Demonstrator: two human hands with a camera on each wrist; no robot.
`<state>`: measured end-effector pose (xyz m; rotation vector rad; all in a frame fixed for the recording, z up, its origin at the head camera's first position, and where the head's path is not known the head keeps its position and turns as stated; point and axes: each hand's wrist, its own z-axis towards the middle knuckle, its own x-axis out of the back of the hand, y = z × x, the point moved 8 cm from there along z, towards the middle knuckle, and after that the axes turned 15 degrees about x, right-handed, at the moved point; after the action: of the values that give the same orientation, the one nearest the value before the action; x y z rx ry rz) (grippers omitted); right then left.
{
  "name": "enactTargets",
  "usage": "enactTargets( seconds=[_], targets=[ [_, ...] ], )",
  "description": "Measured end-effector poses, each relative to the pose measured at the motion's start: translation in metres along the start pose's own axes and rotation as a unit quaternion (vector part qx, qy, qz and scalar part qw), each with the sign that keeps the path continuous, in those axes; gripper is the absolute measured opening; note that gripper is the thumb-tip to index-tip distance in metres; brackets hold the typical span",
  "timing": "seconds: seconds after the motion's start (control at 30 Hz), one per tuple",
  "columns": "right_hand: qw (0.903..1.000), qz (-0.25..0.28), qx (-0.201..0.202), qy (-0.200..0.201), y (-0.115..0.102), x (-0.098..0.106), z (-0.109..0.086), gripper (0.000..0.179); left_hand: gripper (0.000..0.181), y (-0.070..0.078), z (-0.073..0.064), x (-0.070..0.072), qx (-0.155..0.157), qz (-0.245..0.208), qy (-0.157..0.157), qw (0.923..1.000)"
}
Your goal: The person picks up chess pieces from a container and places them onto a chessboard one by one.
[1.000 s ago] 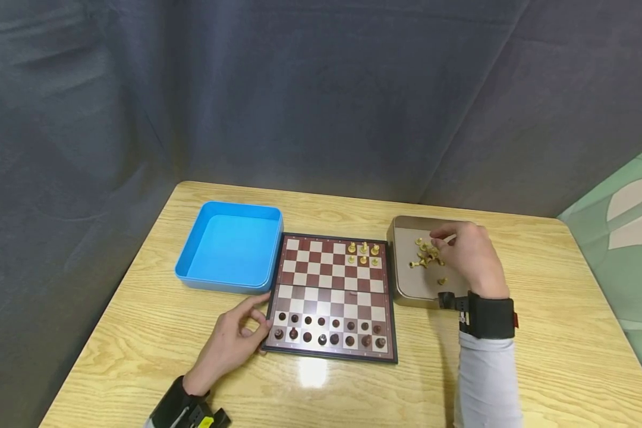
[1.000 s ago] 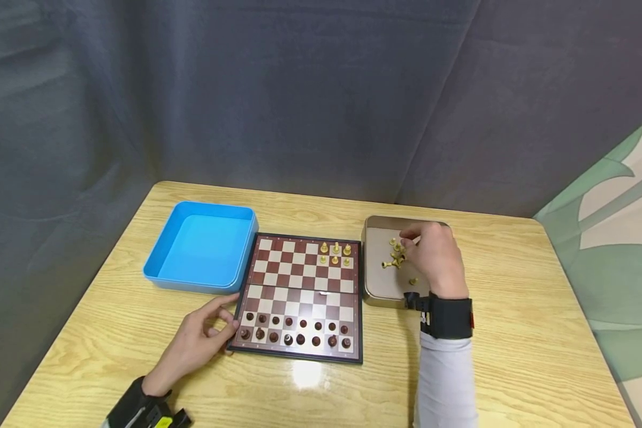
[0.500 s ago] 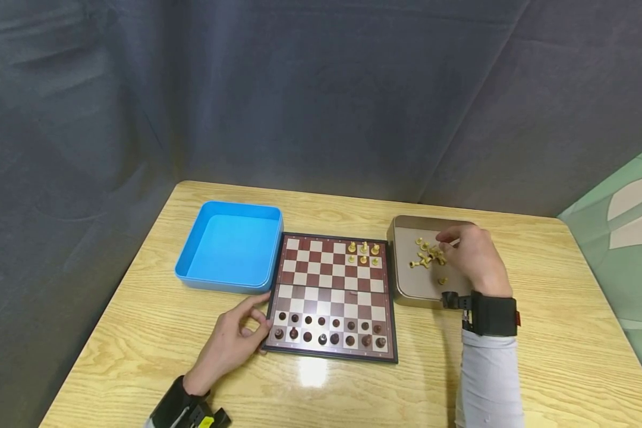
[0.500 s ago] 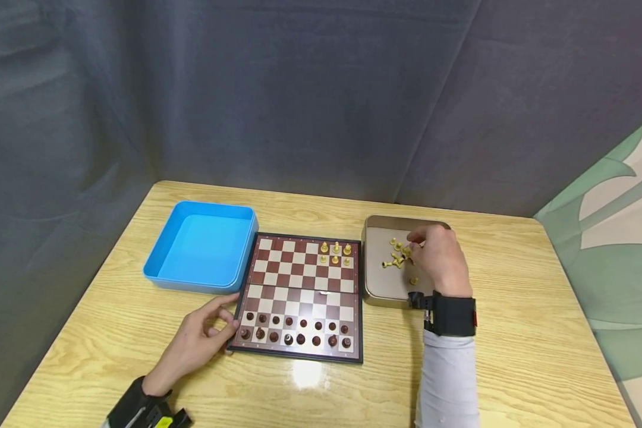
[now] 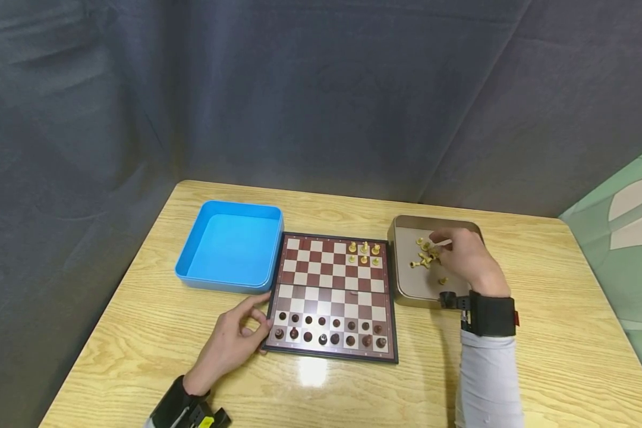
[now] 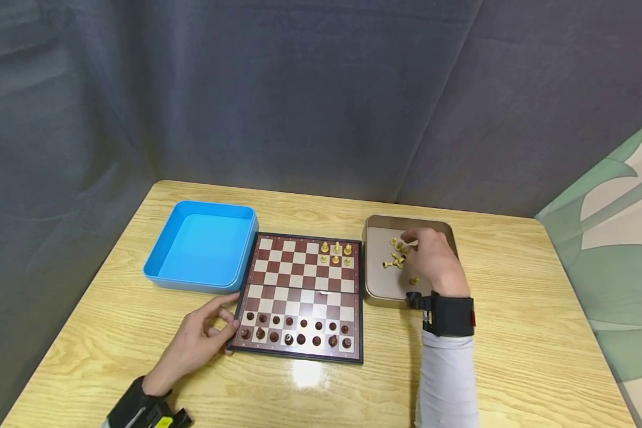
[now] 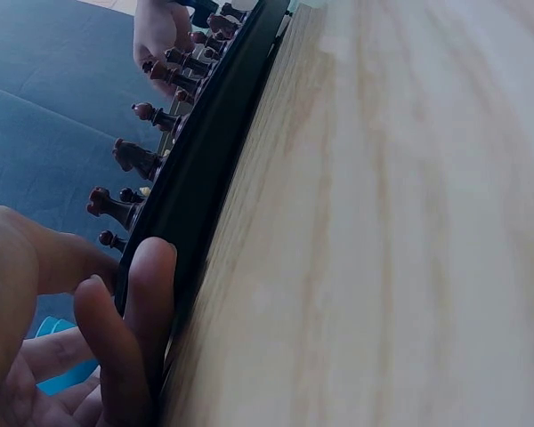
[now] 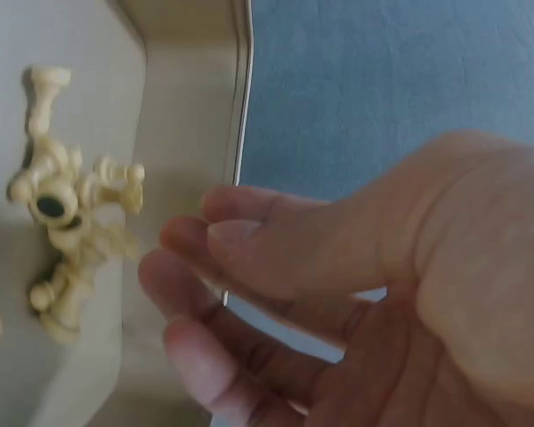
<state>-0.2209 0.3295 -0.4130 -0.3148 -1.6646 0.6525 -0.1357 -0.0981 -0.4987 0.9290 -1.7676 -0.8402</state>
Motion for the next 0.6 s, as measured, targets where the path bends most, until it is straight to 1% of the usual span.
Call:
enactTargets(
  seconds=[0.13,0.27,0.43,0.53,0.6],
  targets=[
    [0.9999,0.007,-0.01,-0.004,0.008,0.005,-0.005,0.046,0.057,0.0,0.0,0.0,-0.001,-0.001,0.0,1.0],
    [0.9998,-0.008,-0.015,-0.012,0.013,0.006,-0.005,0.045,0.057,0.0,0.0,0.0,0.007,-0.001,0.001,1.0],
    [0.9984,-0.029,-0.03,-0.039,0.016,0.002,-0.006,0.045,0.058,0.001,0.0,0.0,0.007,0.001,0.003,1.0],
    [0.9969,-0.032,-0.047,-0.054,0.019,0.0,-0.008,0.047,0.058,0.001,0.0,0.0,0.008,0.002,0.002,1.0],
    [0.996,-0.036,-0.05,-0.064,0.019,-0.002,-0.01,0.049,0.057,0.001,0.0,-0.001,0.012,0.002,0.001,0.9999]
  ],
)
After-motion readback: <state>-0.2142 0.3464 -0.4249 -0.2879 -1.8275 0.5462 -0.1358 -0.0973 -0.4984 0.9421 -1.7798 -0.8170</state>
